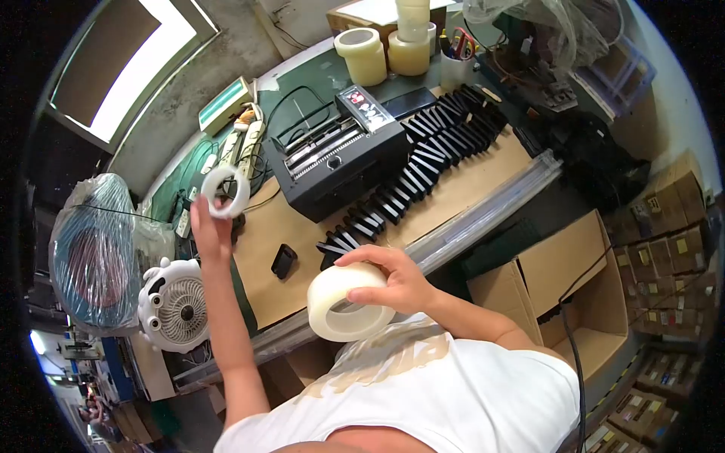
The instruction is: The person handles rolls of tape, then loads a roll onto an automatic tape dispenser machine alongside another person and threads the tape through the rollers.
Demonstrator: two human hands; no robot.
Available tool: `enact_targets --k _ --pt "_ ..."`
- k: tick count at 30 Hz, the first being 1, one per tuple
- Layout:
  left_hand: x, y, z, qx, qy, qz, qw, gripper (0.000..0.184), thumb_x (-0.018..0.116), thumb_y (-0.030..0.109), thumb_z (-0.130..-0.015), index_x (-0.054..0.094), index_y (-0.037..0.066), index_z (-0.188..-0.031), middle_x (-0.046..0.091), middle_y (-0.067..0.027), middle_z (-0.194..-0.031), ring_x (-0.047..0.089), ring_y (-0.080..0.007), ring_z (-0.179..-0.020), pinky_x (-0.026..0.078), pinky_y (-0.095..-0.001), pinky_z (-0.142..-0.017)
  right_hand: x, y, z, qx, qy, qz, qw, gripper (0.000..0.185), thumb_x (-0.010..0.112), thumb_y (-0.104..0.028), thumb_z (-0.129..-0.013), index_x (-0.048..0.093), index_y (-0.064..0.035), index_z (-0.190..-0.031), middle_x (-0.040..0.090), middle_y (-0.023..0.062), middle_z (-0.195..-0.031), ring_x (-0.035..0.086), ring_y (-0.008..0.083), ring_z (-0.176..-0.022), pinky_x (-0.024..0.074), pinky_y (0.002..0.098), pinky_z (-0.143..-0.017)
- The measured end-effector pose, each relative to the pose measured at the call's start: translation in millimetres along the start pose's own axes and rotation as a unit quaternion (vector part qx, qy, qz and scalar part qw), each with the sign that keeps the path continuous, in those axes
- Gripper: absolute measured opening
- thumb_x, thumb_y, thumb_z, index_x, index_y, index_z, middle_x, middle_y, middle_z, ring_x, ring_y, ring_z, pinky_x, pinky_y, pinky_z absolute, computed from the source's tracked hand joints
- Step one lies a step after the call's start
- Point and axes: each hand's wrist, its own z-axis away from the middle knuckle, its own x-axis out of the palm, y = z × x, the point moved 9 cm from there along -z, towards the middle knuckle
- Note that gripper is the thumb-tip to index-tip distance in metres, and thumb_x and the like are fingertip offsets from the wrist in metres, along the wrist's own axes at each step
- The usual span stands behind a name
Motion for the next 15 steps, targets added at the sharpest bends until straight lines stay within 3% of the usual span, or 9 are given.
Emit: enact_targets --k 3,6,7,9,11,12,13,14,15 --pt "72 17 -61 0.018 0.001 -0.070 0.997 0.031 0.065 0.027 -0.100 0.049 0.014 -0.123 0.064 -0.0046 -0.109 0.064 -0.0162 -0.090 0.053 -0.0265 -0.061 -20 -5 8 -0.011 0.039 -0.007 0.999 0.046 0.082 -0.012 -0.082 0.065 -0.0028 -0.123 0.068 0.0067 -0.112 0.065 0.0143 -0.103 0.0518 0.0293 -0.090" --pt "144 9 -132 0.033 -0.091 -0.189 0.977 0.036 0.063 0.014 -0.097 0.053 0.002 -0.129 0.063 -0.0151 -0.117 0.066 -0.0246 -0.103 0.061 -0.0395 -0.090 -41 -16 20 -0.008 0.105 0.005 0.994 0.049 0.082 -0.010 -0.079 0.064 -0.0029 -0.124 0.068 0.0077 -0.113 0.065 0.0149 -0.103 0.0520 0.0298 -0.091" --pt "154 -17 -170 -0.005 -0.145 -0.202 0.968 0.038 0.063 0.011 -0.096 0.054 0.002 -0.131 0.063 -0.0148 -0.118 0.066 -0.0243 -0.102 0.060 -0.0358 -0.090 -47 -21 26 -0.010 0.132 0.003 0.991 0.049 0.082 -0.009 -0.079 0.064 -0.0029 -0.124 0.068 0.0083 -0.113 0.065 0.0152 -0.103 0.0520 0.0299 -0.091" --pt "175 -70 -220 -0.065 -0.261 -0.318 0.909 0.037 0.062 0.010 -0.093 0.059 0.001 -0.129 0.062 -0.0136 -0.122 0.065 -0.0221 -0.105 0.056 -0.0327 -0.090 -64 -25 33 -0.027 0.173 -0.012 0.984 0.052 0.083 -0.009 -0.078 0.062 -0.0014 -0.125 0.068 0.0104 -0.113 0.066 0.0166 -0.103 0.0525 0.0303 -0.091" --pt "195 -106 -252 -0.058 -0.301 -0.438 0.845 0.033 0.059 0.009 -0.089 0.070 0.000 -0.119 0.069 -0.0083 -0.105 0.065 -0.0162 -0.093 0.054 -0.0262 -0.079 -77 -22 39 -0.025 0.194 -0.076 0.978 0.050 0.080 -0.008 -0.079 0.061 0.0008 -0.125 0.068 0.0103 -0.107 0.066 0.0133 -0.089 0.0530 0.0264 -0.079" --pt "199 -127 -285 0.048 -0.316 -0.540 0.779 0.035 0.065 0.018 -0.078 0.076 0.000 -0.106 0.074 -0.0199 -0.097 0.071 -0.0274 -0.086 0.056 -0.0337 -0.078 -82 -19 42 -0.005 0.195 -0.119 0.973 0.049 0.079 -0.008 -0.080 0.061 0.0011 -0.125 0.068 0.0102 -0.105 0.065 0.0119 -0.084 0.0526 0.0250 -0.074" --pt "205 -137 -288 0.081 -0.324 -0.569 0.752 0.037 0.065 0.023 -0.076 0.075 -0.001 -0.102 0.072 -0.0253 -0.101 0.071 -0.0322 -0.089 0.055 -0.0392 -0.082 -87 -19 43 -0.004 0.196 -0.135 0.971 0.048 0.079 -0.008 -0.081 0.060 0.0010 -0.124 0.068 0.0100 -0.104 0.063 0.0111 -0.081 0.0517 0.0244 -0.071" --pt "207 -145 -288 0.050 -0.295 -0.633 0.714 0.039 0.064 0.026 -0.077 0.074 -0.001 -0.103 0.072 -0.0259 -0.104 0.071 -0.0350 -0.092 0.055 -0.0408 -0.084 -92 -18 44 -0.006 0.201 -0.150 0.968 0.048 0.078 -0.008 -0.081 0.060 0.0009 -0.124 0.068 0.0098 -0.103 0.062 0.0103 -0.079 0.0508 0.0237 -0.069" --pt "209 -160 -298 0.115 -0.299 -0.664 0.676 0.040 0.062 0.029 -0.079 0.073 -0.001 -0.103 0.072 -0.0265 -0.104 0.069 -0.0402 -0.096 0.055 -0.0437 -0.085 -92 -16 47 -0.011 0.215 -0.170 0.962 0.047 0.077 -0.008 -0.082 0.060 0.0009 -0.124 0.067 0.0096 -0.102 0.061 0.0095 -0.076 0.0499 0.0231 -0.066"
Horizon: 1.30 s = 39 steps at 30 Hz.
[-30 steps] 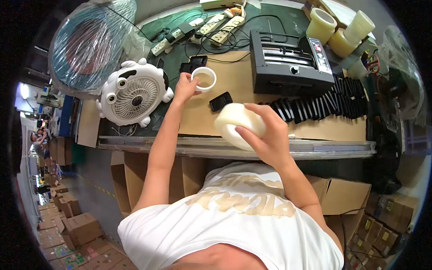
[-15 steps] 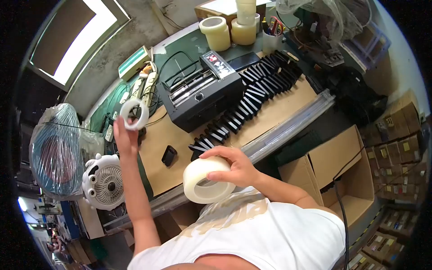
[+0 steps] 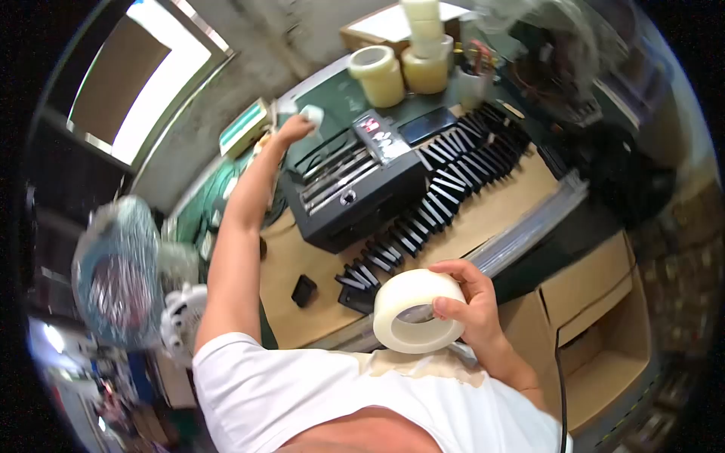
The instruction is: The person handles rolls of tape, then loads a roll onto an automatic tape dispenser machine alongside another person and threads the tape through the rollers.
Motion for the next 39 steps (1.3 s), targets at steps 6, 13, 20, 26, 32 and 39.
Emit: enact_targets --k 6,13,20,26,32,39 --pt "61 -58 -22 0.007 -0.105 -0.059 0.993 0.040 0.060 0.028 -0.085 0.071 0.001 -0.111 0.070 -0.0252 -0.112 0.067 -0.0373 -0.109 0.049 -0.0433 -0.096 -7 -9 -1 -0.003 0.076 -0.048 0.996 0.044 0.074 -0.013 -0.087 0.056 -0.0013 -0.126 0.064 0.0066 -0.096 0.057 0.0083 -0.069 0.0479 0.0229 -0.061" --pt "-92 112 130 0.085 0.148 0.200 0.965 0.027 0.055 0.020 -0.101 0.068 0.000 -0.114 0.072 -0.0153 -0.100 0.069 -0.0235 -0.095 0.052 -0.0334 -0.086 14 8 -21 0.079 0.107 -0.136 0.982 0.035 0.066 -0.021 -0.096 0.050 -0.0108 -0.125 0.064 0.0047 -0.103 0.055 0.0063 -0.071 0.0480 0.0206 -0.063" --pt "-109 335 419 0.346 0.120 0.034 0.930 0.030 0.076 0.023 -0.083 0.067 0.003 -0.103 0.068 -0.0128 -0.098 0.068 -0.0292 -0.088 0.054 -0.0426 -0.087 75 51 -47 0.164 0.061 -0.141 0.974 0.038 0.070 -0.020 -0.095 0.049 -0.0101 -0.125 0.062 0.0068 -0.107 0.057 0.0111 -0.079 0.0509 0.0278 -0.072" --pt "-37 236 454 0.050 0.122 0.350 0.927 0.031 0.078 0.026 -0.088 0.066 0.001 -0.102 0.071 -0.0124 -0.091 0.069 -0.0242 -0.082 0.055 -0.0376 -0.081 124 50 -41 0.130 -0.076 -0.133 0.980 0.044 0.057 -0.020 -0.102 0.046 -0.0076 -0.143 0.062 0.0109 -0.124 0.064 0.0184 -0.107 0.0508 0.0335 -0.096" --pt "4 213 483 -0.037 0.069 0.672 0.736 0.040 0.065 0.027 -0.101 0.054 -0.002 -0.127 0.068 -0.0077 -0.111 0.065 -0.0123 -0.097 0.052 -0.0274 -0.086 132 74 -21 0.084 -0.141 0.063 0.984 0.054 0.062 -0.009 -0.098 0.042 -0.0073 -0.148 0.066 0.0122 -0.123 0.062 0.0165 -0.110 0.0493 0.0293 -0.094" --pt "10 217 497 -0.027 0.065 0.682 0.728 0.041 0.070 0.011 -0.096 0.050 -0.004 -0.128 0.065 -0.0122 -0.121 0.061 -0.0166 -0.115 0.049 -0.0320 -0.099 134 81 -10 0.069 -0.173 0.124 0.975 0.068 0.068 -0.004 -0.089 0.039 -0.0097 -0.150 0.063 0.0162 -0.128 0.063 0.0213 -0.113 0.0519 0.0326 -0.093"
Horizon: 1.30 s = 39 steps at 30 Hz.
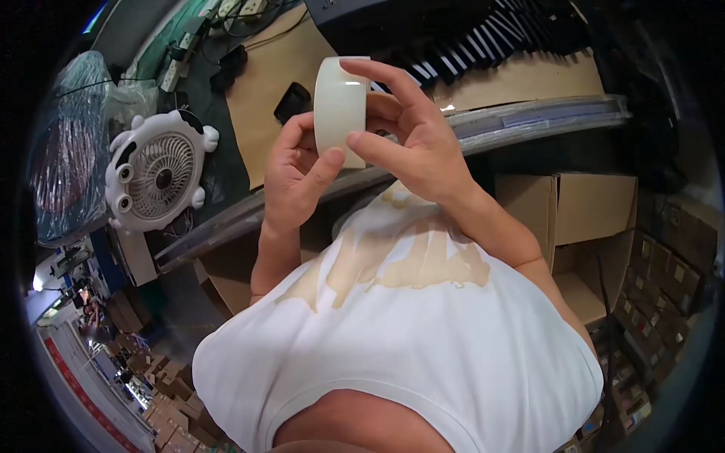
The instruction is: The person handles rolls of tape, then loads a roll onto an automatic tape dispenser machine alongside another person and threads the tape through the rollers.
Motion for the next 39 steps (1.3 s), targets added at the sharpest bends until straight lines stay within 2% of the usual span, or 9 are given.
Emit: enact_targets --k 4,13,17,20,23,25,31,37,39 --pt "2 -1 5 -0.005 0.011 0.003 1.000 0.042 0.071 0.012 -0.096 0.049 -0.005 -0.127 0.067 -0.0142 -0.120 0.063 -0.0175 -0.113 0.050 -0.0323 -0.098 3 -3 3 -0.060 -0.018 0.016 0.998 0.073 0.070 -0.004 -0.088 0.036 -0.0094 -0.152 0.063 0.0163 -0.127 0.063 0.0215 -0.112 0.0500 0.0355 -0.095" --pt "13 -9 9 -0.073 0.013 0.050 0.996 0.039 0.069 0.013 -0.097 0.049 -0.006 -0.124 0.071 -0.0157 -0.113 0.066 -0.0159 -0.106 0.054 -0.0306 -0.093 -7 10 20 -0.017 -0.057 0.026 0.998 0.069 0.071 -0.006 -0.087 0.041 -0.0094 -0.149 0.064 0.0161 -0.127 0.063 0.0211 -0.111 0.0493 0.0375 -0.097" --pt "20 -12 9 -0.100 0.002 0.067 0.993 0.038 0.068 0.013 -0.098 0.049 -0.006 -0.125 0.071 -0.0147 -0.111 0.067 -0.0151 -0.103 0.054 -0.0299 -0.091 -17 12 28 -0.015 -0.056 0.001 0.998 0.059 0.072 -0.005 -0.088 0.049 -0.0081 -0.143 0.065 0.0158 -0.126 0.064 0.0202 -0.108 0.0515 0.0363 -0.095" --pt "20 -17 10 -0.098 0.001 0.032 0.995 0.039 0.062 0.020 -0.102 0.049 -0.007 -0.128 0.070 -0.0136 -0.112 0.066 -0.0143 -0.100 0.054 -0.0294 -0.090 -26 15 34 -0.013 -0.030 -0.007 0.999 0.050 0.071 -0.005 -0.091 0.056 -0.0067 -0.138 0.066 0.0161 -0.125 0.064 0.0199 -0.109 0.0536 0.0352 -0.094" --pt "20 -27 8 -0.139 0.005 0.128 0.982 0.041 0.055 0.024 -0.106 0.047 -0.007 -0.132 0.067 -0.0126 -0.116 0.065 -0.0139 -0.101 0.054 -0.0297 -0.089 -35 20 36 -0.016 -0.002 -0.008 1.000 0.042 0.068 -0.006 -0.095 0.059 -0.0057 -0.136 0.067 0.0161 -0.123 0.065 0.0195 -0.110 0.0548 0.0346 -0.093" --pt "19 -29 9 -0.150 0.001 0.131 0.980 0.041 0.052 0.024 -0.106 0.047 -0.007 -0.133 0.066 -0.0125 -0.118 0.065 -0.0142 -0.102 0.054 -0.0303 -0.090 -38 20 37 -0.019 0.007 -0.002 1.000 0.039 0.067 -0.007 -0.097 0.060 -0.0053 -0.135 0.068 0.0158 -0.122 0.065 0.0194 -0.111 0.0550 0.0347 -0.093" --pt "23 -33 12 -0.172 0.008 0.141 0.975 0.041 0.052 0.021 -0.105 0.046 -0.007 -0.135 0.065 -0.0126 -0.120 0.065 -0.0163 -0.107 0.055 -0.0324 -0.092 -40 25 38 0.033 0.014 -0.014 0.999 0.048 0.065 -0.007 -0.098 0.051 -0.0062 -0.144 0.066 0.0150 -0.125 0.064 0.0189 -0.112 0.0524 0.0345 -0.096" --pt "21 -39 15 -0.201 0.034 0.155 0.967 0.042 0.055 0.023 -0.105 0.047 -0.006 -0.133 0.065 -0.0126 -0.120 0.066 -0.0174 -0.107 0.056 -0.0330 -0.091 -28 25 44 -0.020 -0.055 0.024 0.998 0.069 0.065 -0.006 -0.094 0.032 -0.0087 -0.155 0.060 0.0148 -0.133 0.059 0.0204 -0.119 0.0480 0.0365 -0.102" --pt "22 -40 16 -0.200 0.037 0.150 0.967 0.041 0.056 0.024 -0.104 0.047 -0.006 -0.133 0.065 -0.0127 -0.119 0.066 -0.0173 -0.107 0.056 -0.0329 -0.090 -24 26 46 0.012 -0.026 -0.025 0.999 0.070 0.066 -0.005 -0.093 0.032 -0.0087 -0.154 0.060 0.0139 -0.131 0.059 0.0199 -0.117 0.0470 0.0364 -0.103"
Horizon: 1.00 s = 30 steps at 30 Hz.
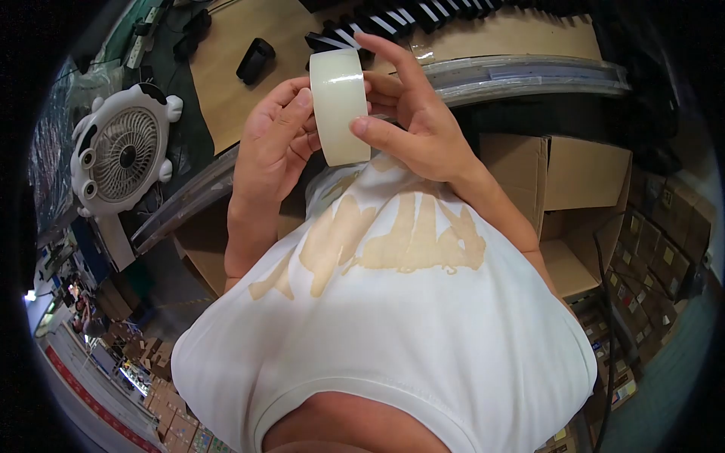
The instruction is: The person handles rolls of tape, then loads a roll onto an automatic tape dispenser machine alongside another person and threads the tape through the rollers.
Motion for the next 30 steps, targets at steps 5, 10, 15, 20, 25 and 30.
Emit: enact_targets --k 5,10,15,20,25,30 --pt "1 -2 -1 0.002 0.007 0.009 1.000 0.040 0.056 0.022 -0.103 0.047 -0.006 -0.130 0.065 -0.0144 -0.118 0.067 -0.0184 -0.106 0.056 -0.0331 -0.089 -2 10 3 0.050 0.031 0.016 0.998 0.071 0.069 -0.006 -0.091 0.034 -0.0092 -0.153 0.061 0.0127 -0.129 0.059 0.0185 -0.111 0.0500 0.0332 -0.096" --pt "4 -13 -2 -0.002 0.037 0.028 0.999 0.044 0.051 0.020 -0.100 0.044 -0.007 -0.134 0.063 -0.0216 -0.122 0.067 -0.0259 -0.109 0.054 -0.0384 -0.096 3 9 9 -0.009 0.041 0.210 0.977 0.076 0.075 -0.014 -0.087 0.035 -0.0103 -0.152 0.063 0.0152 -0.124 0.063 0.0200 -0.105 0.0560 0.0311 -0.083" --pt "5 -14 1 0.010 0.037 0.031 0.999 0.047 0.048 0.018 -0.098 0.042 -0.009 -0.137 0.062 -0.0235 -0.126 0.065 -0.0291 -0.114 0.051 -0.0421 -0.103 3 11 6 -0.036 0.050 0.226 0.972 0.077 0.076 -0.016 -0.085 0.036 -0.0112 -0.152 0.065 0.0156 -0.121 0.065 0.0222 -0.106 0.0571 0.0328 -0.080" --pt "7 -15 0 0.010 0.031 0.031 0.999 0.048 0.047 0.015 -0.098 0.042 -0.009 -0.138 0.060 -0.0215 -0.129 0.063 -0.0275 -0.117 0.050 -0.0417 -0.104 -2 17 4 0.001 0.060 0.201 0.978 0.076 0.076 -0.018 -0.085 0.038 -0.0126 -0.151 0.066 0.0146 -0.120 0.064 0.0197 -0.105 0.0554 0.0307 -0.079" --pt "7 -18 -2 0.006 0.035 0.042 0.999 0.046 0.047 0.015 -0.098 0.044 -0.008 -0.138 0.060 -0.0207 -0.129 0.063 -0.0260 -0.117 0.050 -0.0416 -0.104 -3 19 5 0.004 0.074 0.214 0.974 0.074 0.075 -0.019 -0.086 0.039 -0.0130 -0.151 0.067 0.0134 -0.119 0.064 0.0184 -0.103 0.0543 0.0294 -0.078" --pt "3 -24 -3 -0.005 0.054 0.046 0.997 0.045 0.048 0.017 -0.099 0.045 -0.007 -0.137 0.061 -0.0201 -0.126 0.063 -0.0258 -0.115 0.050 -0.0417 -0.103 -5 20 6 -0.003 0.078 0.247 0.966 0.074 0.076 -0.020 -0.087 0.039 -0.0123 -0.151 0.068 0.0138 -0.117 0.065 0.0186 -0.100 0.0559 0.0306 -0.078"
